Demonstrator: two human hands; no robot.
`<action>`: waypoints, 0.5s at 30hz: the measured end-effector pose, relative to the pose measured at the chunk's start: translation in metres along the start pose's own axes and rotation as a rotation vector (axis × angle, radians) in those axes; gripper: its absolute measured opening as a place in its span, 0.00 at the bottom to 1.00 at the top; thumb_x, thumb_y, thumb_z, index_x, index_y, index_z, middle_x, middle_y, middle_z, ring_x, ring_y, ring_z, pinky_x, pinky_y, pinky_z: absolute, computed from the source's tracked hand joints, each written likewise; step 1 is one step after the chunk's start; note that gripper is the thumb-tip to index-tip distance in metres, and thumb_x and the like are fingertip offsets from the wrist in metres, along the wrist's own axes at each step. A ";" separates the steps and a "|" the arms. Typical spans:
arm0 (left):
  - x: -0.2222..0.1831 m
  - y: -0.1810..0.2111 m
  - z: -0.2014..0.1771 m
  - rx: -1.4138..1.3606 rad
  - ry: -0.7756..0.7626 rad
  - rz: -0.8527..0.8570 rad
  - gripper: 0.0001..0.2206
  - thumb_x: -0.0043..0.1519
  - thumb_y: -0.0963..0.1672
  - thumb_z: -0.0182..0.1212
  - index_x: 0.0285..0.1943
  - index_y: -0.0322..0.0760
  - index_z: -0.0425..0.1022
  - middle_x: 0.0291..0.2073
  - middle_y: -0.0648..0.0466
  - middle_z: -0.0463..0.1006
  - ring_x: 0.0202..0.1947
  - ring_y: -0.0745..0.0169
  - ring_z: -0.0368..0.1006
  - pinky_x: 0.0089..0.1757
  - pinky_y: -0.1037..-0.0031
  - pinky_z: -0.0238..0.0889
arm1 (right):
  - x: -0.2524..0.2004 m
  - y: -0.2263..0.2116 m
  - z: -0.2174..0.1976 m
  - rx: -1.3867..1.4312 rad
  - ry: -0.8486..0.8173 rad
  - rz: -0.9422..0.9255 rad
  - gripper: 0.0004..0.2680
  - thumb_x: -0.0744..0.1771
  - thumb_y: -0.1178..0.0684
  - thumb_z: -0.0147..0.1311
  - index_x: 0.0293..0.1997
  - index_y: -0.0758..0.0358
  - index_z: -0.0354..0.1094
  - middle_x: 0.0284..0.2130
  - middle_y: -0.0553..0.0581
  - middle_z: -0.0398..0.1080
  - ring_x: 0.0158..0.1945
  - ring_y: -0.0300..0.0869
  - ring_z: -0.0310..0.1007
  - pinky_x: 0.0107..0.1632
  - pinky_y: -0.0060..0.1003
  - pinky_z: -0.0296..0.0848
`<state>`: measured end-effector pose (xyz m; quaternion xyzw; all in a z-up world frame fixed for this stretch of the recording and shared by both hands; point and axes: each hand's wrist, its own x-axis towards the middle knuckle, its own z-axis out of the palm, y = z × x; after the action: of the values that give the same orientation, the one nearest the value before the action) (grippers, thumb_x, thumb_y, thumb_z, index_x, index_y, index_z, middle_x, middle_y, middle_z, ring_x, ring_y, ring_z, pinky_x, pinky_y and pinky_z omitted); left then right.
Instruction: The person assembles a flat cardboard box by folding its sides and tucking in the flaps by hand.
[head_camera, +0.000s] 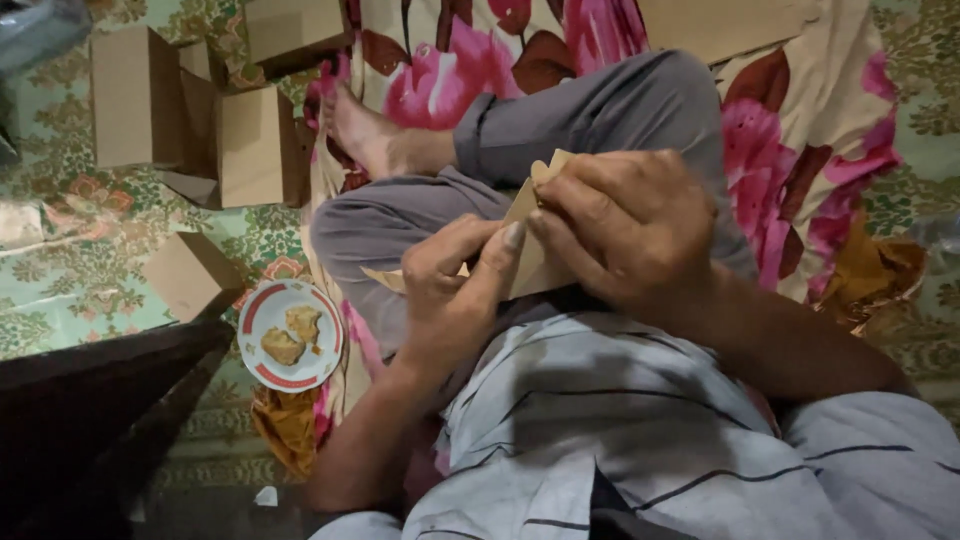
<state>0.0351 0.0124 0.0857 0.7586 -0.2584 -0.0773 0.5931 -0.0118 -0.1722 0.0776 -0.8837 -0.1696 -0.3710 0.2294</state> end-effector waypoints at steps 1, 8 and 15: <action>0.001 0.002 0.000 0.015 -0.003 0.023 0.05 0.64 0.37 0.59 0.38 0.25 0.79 0.23 0.55 0.70 0.23 0.68 0.58 0.28 0.76 0.55 | 0.000 0.000 0.001 -0.053 0.018 -0.023 0.06 0.66 0.63 0.70 0.44 0.73 0.77 0.40 0.62 0.76 0.36 0.48 0.72 0.40 0.42 0.68; -0.002 -0.007 -0.002 -0.017 0.019 -0.004 0.06 0.64 0.37 0.59 0.41 0.24 0.80 0.24 0.55 0.69 0.23 0.69 0.57 0.28 0.77 0.54 | -0.007 0.004 0.002 -0.191 -0.019 -0.088 0.08 0.66 0.64 0.71 0.47 0.75 0.76 0.40 0.64 0.77 0.33 0.45 0.70 0.38 0.39 0.66; -0.002 -0.011 -0.002 -0.190 0.010 -0.174 0.09 0.67 0.41 0.58 0.38 0.26 0.80 0.25 0.58 0.69 0.25 0.74 0.58 0.28 0.81 0.54 | -0.012 0.008 0.000 -0.212 -0.008 -0.206 0.06 0.68 0.61 0.67 0.47 0.70 0.76 0.43 0.62 0.76 0.40 0.46 0.76 0.44 0.39 0.70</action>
<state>0.0372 0.0173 0.0759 0.7189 -0.1801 -0.1490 0.6547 -0.0160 -0.1805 0.0664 -0.8823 -0.2202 -0.4050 0.0947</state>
